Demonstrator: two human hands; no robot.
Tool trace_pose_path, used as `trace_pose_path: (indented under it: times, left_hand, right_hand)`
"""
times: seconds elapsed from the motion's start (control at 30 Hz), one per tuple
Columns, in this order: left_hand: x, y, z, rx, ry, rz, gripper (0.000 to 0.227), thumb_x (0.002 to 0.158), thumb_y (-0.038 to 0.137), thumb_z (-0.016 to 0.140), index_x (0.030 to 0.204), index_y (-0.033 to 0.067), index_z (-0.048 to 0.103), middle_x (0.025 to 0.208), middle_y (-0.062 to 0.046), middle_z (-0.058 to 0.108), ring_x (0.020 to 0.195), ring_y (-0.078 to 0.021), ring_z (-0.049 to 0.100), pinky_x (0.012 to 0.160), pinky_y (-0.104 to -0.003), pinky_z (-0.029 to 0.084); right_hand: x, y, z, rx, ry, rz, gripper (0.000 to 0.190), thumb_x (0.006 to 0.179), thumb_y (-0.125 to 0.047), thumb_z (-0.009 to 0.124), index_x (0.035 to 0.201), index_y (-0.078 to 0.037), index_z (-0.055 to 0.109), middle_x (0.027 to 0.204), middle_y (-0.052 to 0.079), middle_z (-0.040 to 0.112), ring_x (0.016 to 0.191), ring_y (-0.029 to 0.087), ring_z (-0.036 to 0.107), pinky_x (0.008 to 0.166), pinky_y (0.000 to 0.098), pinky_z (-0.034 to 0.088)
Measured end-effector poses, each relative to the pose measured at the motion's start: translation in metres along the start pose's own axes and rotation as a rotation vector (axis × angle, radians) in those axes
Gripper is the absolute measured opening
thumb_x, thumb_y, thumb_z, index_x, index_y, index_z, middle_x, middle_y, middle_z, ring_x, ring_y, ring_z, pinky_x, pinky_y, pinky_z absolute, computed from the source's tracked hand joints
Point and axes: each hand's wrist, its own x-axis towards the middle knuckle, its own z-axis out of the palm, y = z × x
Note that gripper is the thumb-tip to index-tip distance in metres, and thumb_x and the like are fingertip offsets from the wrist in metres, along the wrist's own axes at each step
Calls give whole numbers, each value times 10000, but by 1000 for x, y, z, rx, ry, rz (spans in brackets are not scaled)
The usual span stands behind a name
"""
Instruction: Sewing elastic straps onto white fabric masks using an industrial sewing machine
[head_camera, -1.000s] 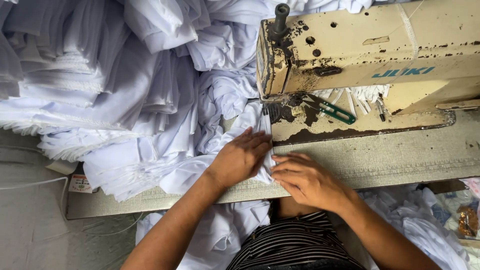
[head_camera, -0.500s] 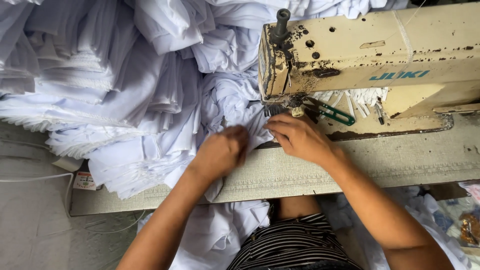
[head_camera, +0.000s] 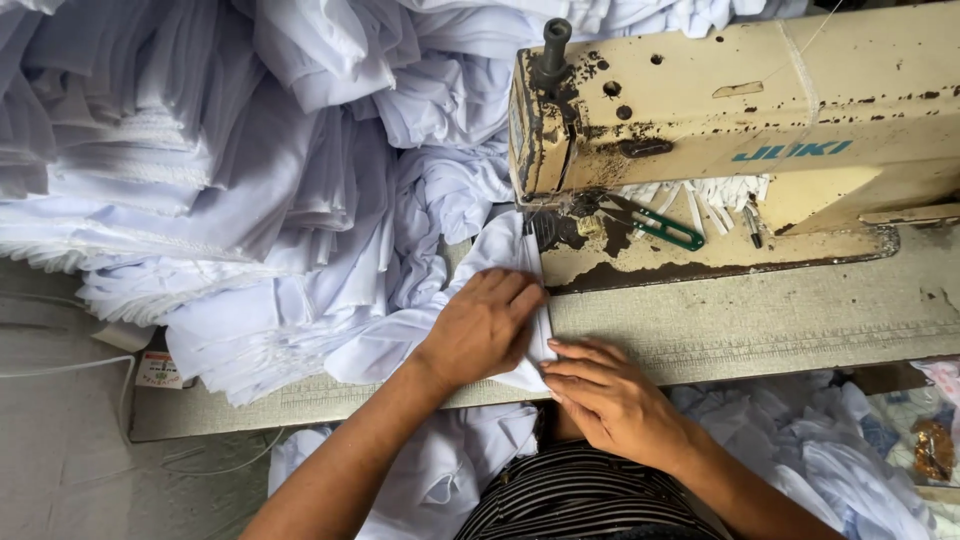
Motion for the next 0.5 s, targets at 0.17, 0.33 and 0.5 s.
trace_pose_path:
  times: [0.17,0.33,0.5]
  left_hand:
    - [-4,-6,2,-272,-68,66,334,967,79,603,1289,11,658,1336,-239,664,1254,-383,654,1143,-490,461]
    - [6,-11,-15,-82,-62,-45,331,943,114,589,1243,107,727,1290,-191,705,1222,-358,666,1005,-488,552]
    - [1,-34,-12,-87,-7,-78,352,936,114,615,1272,100,720,1297,-195,681,1182,-353,686,982,-445,579]
  right_hand:
    - [-3,25,8,-33,-81,-34,209,857,-44,742,1064,-59,763,1126,103,782,1157,268,691,1113,452,456]
    - [25,56,4,22,-180,21,223,885,-29,658,1076,-36,773,997,173,776,1114,349,702,1010,511,515]
    - [62,78,-8,-10,-200,-26,222,888,13,642,1060,-26,776,967,185,773,1088,355,716,969,490,549]
